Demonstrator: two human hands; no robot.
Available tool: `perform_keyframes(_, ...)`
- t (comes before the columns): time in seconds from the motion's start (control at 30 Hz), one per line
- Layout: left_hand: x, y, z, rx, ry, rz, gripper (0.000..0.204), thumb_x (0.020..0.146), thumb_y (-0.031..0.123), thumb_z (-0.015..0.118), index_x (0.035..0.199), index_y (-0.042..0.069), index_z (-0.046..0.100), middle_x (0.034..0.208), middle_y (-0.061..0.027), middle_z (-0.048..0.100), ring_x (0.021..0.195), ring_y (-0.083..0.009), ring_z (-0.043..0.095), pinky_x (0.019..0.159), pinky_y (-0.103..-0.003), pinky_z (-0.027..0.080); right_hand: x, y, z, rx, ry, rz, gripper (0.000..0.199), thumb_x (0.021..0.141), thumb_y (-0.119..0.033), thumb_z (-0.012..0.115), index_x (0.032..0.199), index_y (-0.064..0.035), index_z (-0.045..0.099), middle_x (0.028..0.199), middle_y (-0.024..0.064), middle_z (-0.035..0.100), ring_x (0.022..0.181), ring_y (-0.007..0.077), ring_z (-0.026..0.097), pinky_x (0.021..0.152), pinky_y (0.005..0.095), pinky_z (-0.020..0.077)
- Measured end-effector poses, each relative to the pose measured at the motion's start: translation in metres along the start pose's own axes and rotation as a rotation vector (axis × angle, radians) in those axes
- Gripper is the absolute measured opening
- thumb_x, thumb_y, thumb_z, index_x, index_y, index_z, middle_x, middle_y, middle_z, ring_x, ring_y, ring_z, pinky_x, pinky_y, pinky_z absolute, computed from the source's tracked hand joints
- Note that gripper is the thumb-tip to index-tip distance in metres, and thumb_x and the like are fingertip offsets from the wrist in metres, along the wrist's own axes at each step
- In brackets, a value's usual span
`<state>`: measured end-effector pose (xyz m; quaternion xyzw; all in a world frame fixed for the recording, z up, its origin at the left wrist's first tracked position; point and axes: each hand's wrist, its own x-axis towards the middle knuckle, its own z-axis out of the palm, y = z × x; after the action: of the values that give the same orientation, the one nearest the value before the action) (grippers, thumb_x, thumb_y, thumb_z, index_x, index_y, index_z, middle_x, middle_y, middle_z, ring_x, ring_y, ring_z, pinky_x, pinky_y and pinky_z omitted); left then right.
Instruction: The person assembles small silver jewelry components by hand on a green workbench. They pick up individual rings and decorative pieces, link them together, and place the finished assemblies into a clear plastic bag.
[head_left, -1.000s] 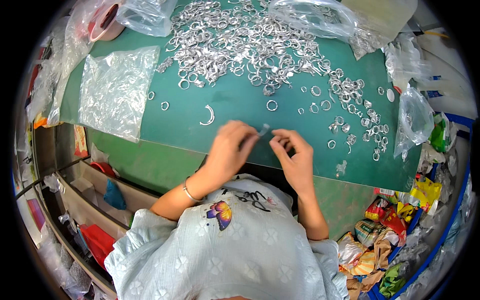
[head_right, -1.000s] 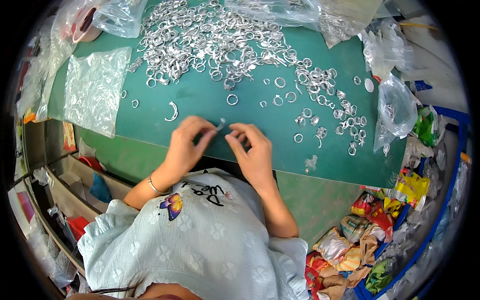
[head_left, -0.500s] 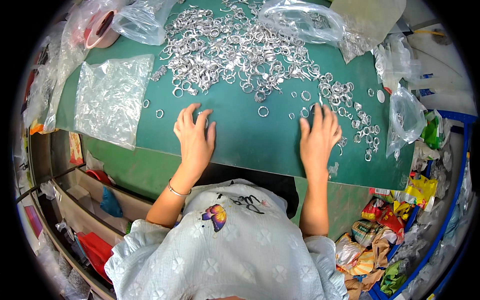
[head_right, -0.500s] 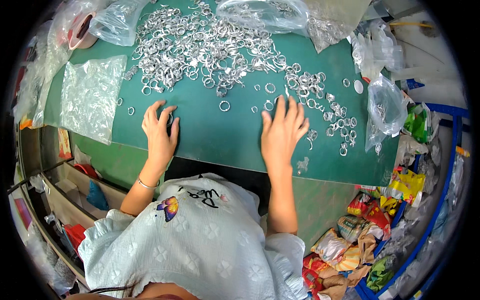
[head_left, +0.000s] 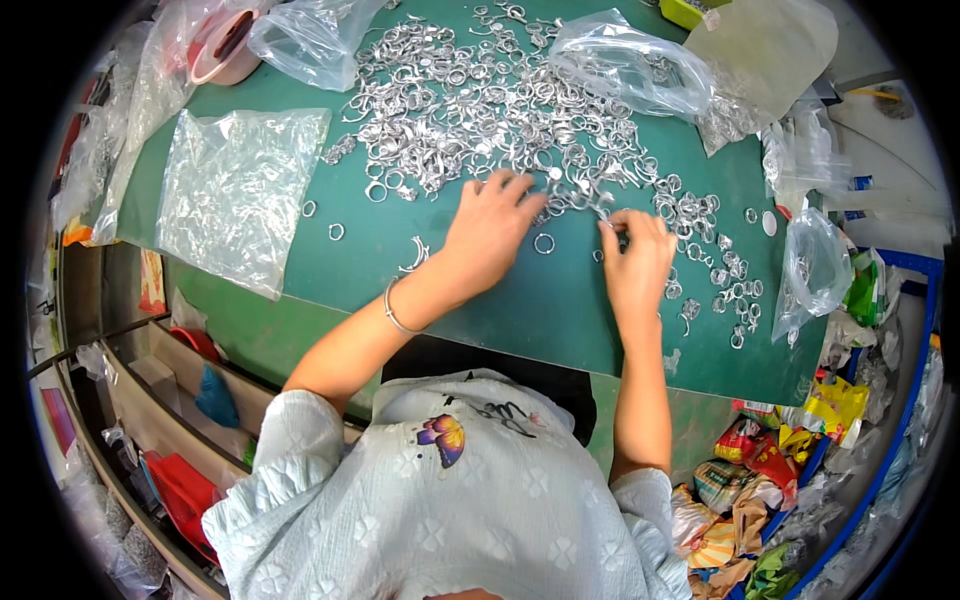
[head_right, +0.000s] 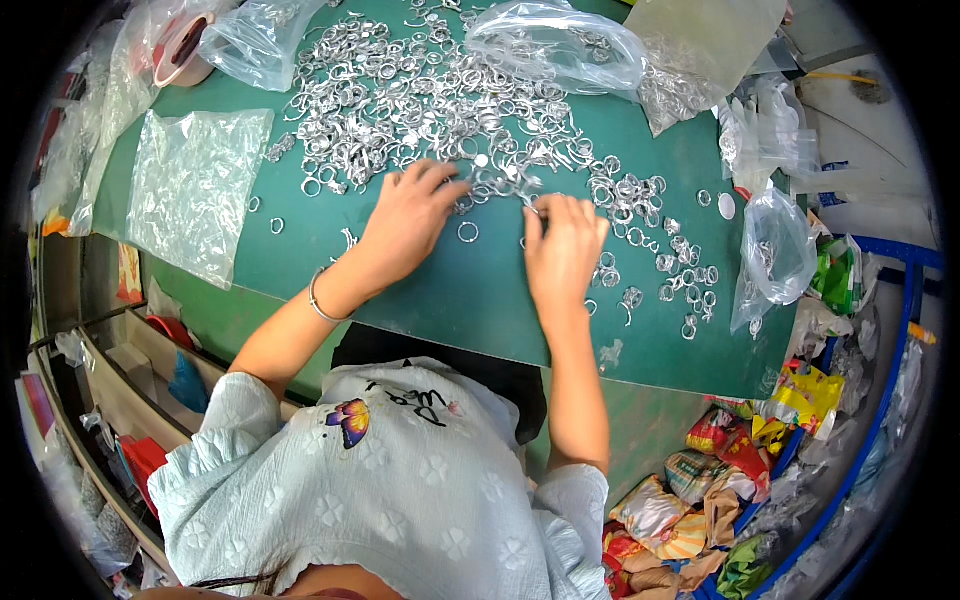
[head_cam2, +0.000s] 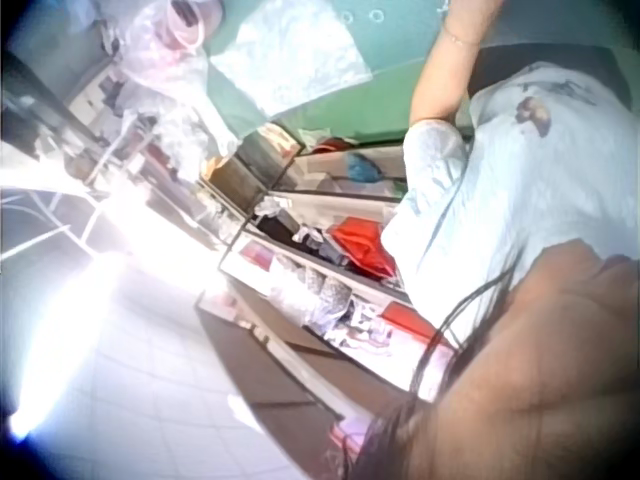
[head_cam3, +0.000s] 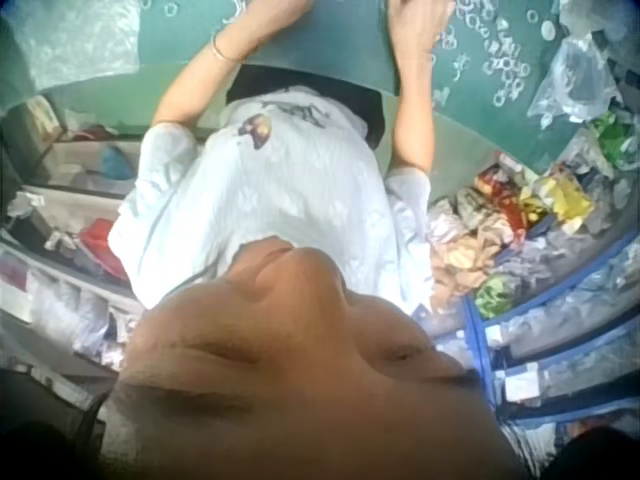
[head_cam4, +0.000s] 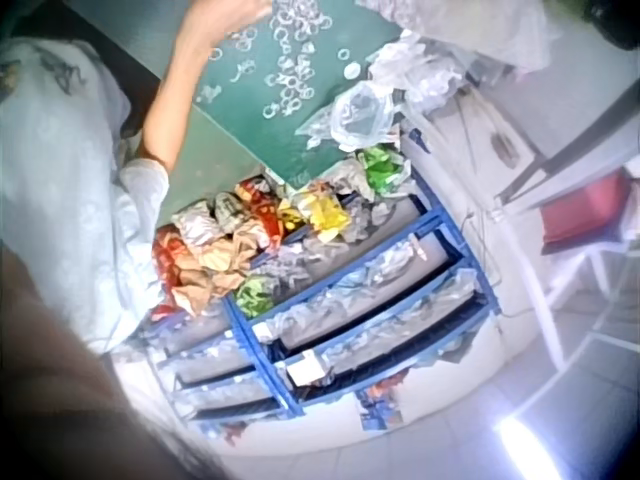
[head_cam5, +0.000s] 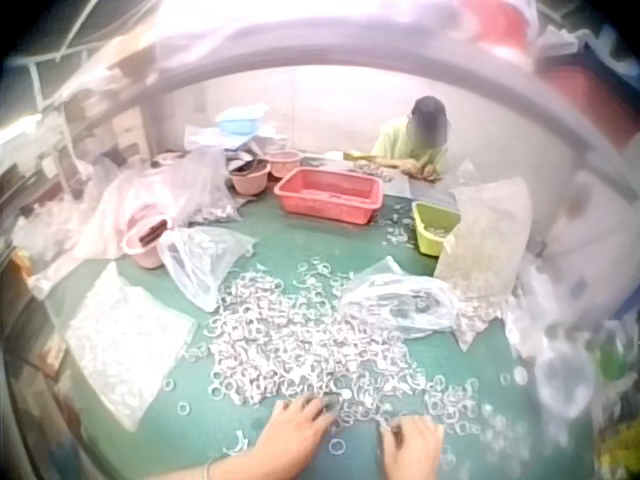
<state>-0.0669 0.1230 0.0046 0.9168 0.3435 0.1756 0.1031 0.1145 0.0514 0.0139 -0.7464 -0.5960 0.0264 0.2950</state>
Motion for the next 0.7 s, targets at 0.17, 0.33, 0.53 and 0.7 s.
perform_keyframes(0.17,0.004,-0.022,0.005,-0.035,0.113,-0.181,0.020,0.079,0.004,0.061,0.099,0.007,0.063,0.111,-0.0058,0.055,0.100,-0.0243,0.051,0.080,-0.036,0.036,-0.010,0.004,-0.016,0.025,0.027,0.031,0.012,0.072,-0.006,0.072,0.077,-0.0057,0.061,0.073,0.0037,0.061,0.072,0.0206,0.053,0.071,0.0329,0.0349)
perform_keyframes(0.33,-0.008,0.001,-0.013,-0.227,0.165,-0.152,0.023,0.080,0.003,0.061,0.102,0.007,0.062,0.111,-0.0076,0.055,0.098,-0.0267,0.051,0.080,-0.037,0.037,-0.025,-0.006,-0.027,0.096,-0.063,-0.068,0.012,0.070,-0.005,0.072,0.075,-0.0068,0.061,0.075,0.0029,0.062,0.073,0.0223,0.053,0.070,0.0340,0.0343)
perform_keyframes(0.53,-0.041,0.041,-0.014,-0.432,-0.026,-0.043,0.025,0.078,0.004,0.063,0.103,0.004,0.059,0.107,-0.0088,0.054,0.095,-0.0279,0.051,0.077,-0.036,0.038,-0.042,-0.013,-0.024,0.286,-0.273,-0.177,0.014,0.070,-0.003,0.070,0.083,-0.0045,0.064,0.085,0.0055,0.062,0.083,0.0237,0.055,0.074,0.0347,0.0384)
perform_keyframes(0.7,-0.050,0.044,-0.004,-0.387,-0.066,-0.099,0.019,0.077,0.005,0.065,0.095,0.003,0.059,0.099,-0.0089,0.053,0.090,-0.0264,0.050,0.074,-0.035,0.037,-0.004,0.003,-0.016,0.124,0.042,-0.061,0.015,0.077,-0.005,0.067,0.092,-0.0024,0.065,0.099,0.0090,0.061,0.092,0.0264,0.053,0.079,0.0357,0.0402)
